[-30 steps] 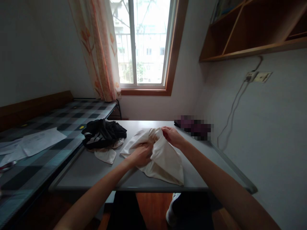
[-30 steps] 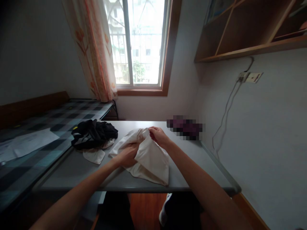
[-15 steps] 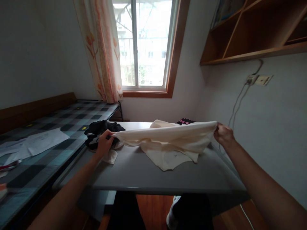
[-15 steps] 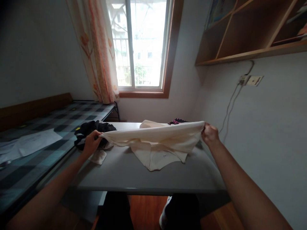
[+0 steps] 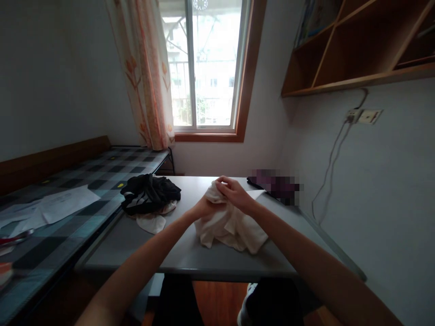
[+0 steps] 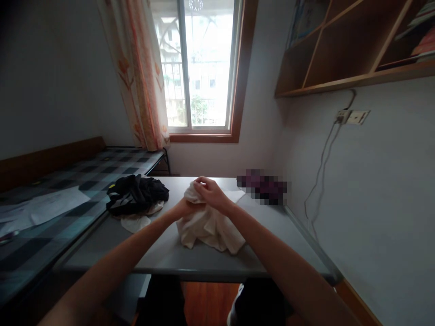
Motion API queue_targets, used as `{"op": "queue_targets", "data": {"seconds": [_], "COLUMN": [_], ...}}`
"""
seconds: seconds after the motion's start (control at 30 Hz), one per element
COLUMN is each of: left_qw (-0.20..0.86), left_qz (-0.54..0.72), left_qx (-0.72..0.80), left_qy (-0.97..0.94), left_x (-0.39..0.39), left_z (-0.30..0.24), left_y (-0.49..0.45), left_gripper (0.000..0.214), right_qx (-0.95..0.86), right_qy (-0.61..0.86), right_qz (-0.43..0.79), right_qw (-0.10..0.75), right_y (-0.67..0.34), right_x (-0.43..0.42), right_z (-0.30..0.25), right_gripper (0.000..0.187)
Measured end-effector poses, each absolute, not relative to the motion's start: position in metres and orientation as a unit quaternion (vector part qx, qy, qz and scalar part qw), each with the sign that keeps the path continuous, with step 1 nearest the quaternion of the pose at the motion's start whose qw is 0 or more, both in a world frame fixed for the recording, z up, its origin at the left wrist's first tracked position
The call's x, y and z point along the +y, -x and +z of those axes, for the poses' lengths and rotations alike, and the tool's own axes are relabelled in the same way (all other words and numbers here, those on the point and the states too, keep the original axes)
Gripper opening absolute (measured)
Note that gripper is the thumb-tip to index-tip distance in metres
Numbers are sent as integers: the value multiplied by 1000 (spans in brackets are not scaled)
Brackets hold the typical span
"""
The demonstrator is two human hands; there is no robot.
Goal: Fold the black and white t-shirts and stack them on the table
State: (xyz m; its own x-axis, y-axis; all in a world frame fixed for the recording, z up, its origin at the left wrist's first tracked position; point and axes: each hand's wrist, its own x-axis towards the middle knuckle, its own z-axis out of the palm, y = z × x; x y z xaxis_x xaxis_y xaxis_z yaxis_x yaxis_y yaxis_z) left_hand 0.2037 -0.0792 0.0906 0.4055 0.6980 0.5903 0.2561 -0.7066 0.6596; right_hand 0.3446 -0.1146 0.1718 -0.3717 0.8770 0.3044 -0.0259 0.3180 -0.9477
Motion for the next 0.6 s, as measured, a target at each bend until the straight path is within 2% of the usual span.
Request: {"op": "queue_targets", "data": {"seconds": [0.07, 0.13, 0.2, 0.33, 0.4, 0.47, 0.53, 0.6], "left_qw": [302, 272, 175, -82, -174, -217, -200, -126], "left_qz": [547, 662, 756, 814, 781, 685, 506, 348], "left_qx": [332, 351, 364, 386, 422, 511, 608, 665], "left_qy": [-707, -603, -515, -426, -426, -472, -578, -649], "left_x": [-72, -62, -53, -43, -44, -47, -52, -56], "left_z": [106, 136, 175, 235, 234, 210, 170, 127], "left_y": [-186, -149, -102, -11, 20, 39, 48, 53], "left_gripper": [31, 37, 40, 33, 32, 29, 31, 32], "right_qx": [-648, -618, -599, -608, -622, -635, -645, -648], "right_qy": [323, 367, 464, 658, 704, 728, 739, 747], "right_qz": [471, 436, 378, 197, 100, 25, -25, -56], "right_qw": [504, 542, 532, 399, 327, 258, 194, 139], "right_y": [-361, -396, -441, -525, -555, -575, -584, -586], "right_x": [-104, -84, -60, -29, -25, -26, -30, -34], "right_z": [172, 167, 158, 129, 113, 99, 85, 74], "right_gripper": [38, 36, 28, 16, 22, 36, 54, 69]}}
